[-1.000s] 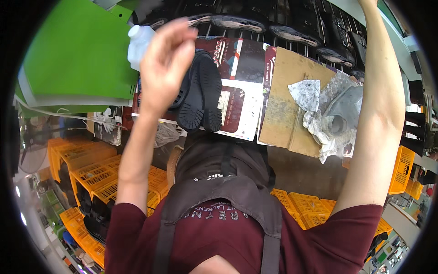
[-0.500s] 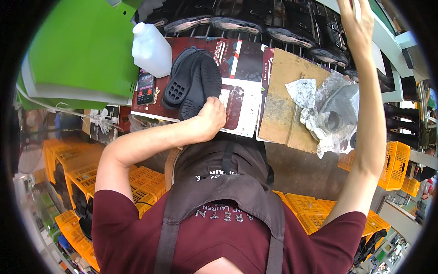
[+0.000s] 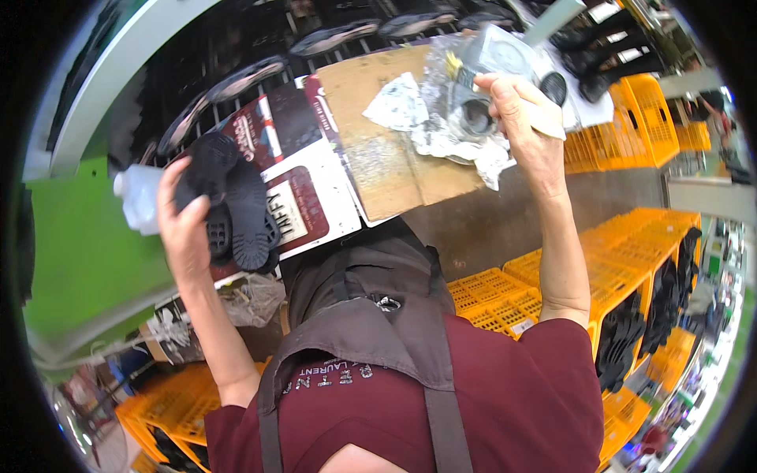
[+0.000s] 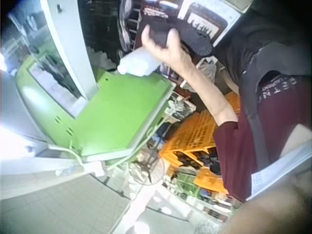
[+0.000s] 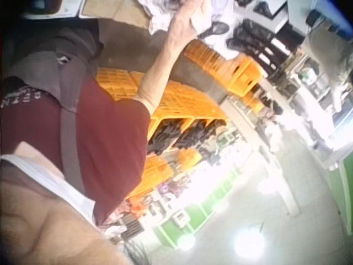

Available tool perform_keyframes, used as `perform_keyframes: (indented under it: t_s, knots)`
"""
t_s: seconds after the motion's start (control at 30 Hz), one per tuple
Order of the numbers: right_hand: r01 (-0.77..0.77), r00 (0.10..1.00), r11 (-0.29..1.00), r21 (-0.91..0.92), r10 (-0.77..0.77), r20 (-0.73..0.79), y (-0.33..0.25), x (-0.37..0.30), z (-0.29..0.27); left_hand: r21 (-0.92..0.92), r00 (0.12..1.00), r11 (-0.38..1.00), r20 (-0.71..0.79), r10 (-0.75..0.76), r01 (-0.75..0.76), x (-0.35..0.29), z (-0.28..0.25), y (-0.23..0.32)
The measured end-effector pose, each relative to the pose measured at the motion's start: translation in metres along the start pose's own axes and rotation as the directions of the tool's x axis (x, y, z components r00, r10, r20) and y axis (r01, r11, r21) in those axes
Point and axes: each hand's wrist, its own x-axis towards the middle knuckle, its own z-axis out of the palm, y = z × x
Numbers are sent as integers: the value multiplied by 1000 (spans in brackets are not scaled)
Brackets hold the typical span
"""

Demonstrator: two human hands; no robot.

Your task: The recorder is applying glue or adhesive to shoe soles using a brush and then placing them onto a conveyor belt.

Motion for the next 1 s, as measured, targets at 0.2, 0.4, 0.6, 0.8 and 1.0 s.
perform_keyframes:
  t_s: [0.2,0.4,0.6,0.8,1.0]
  knots:
    - [-114,993,988,-99,112,-26,54,-6,-35,-946,965,212,260,41,245,-18,9,-11]
    - [59,998,908,-415,-60,11,95,19,-11,-882,820,240,235,-521,406,-38,72,-63]
    - [-147,989,881,-449,141,-46,99,31,-2,-795,816,277,413,-404,540,-46,102,-72]
    - [-196,960,974,-116,167,-224,93,6,-15,-646,867,582,415,-275,494,-34,101,-61]
    - [-263,938,964,31,263,-228,105,-24,-7,-719,828,415,448,-337,557,-27,111,-65]
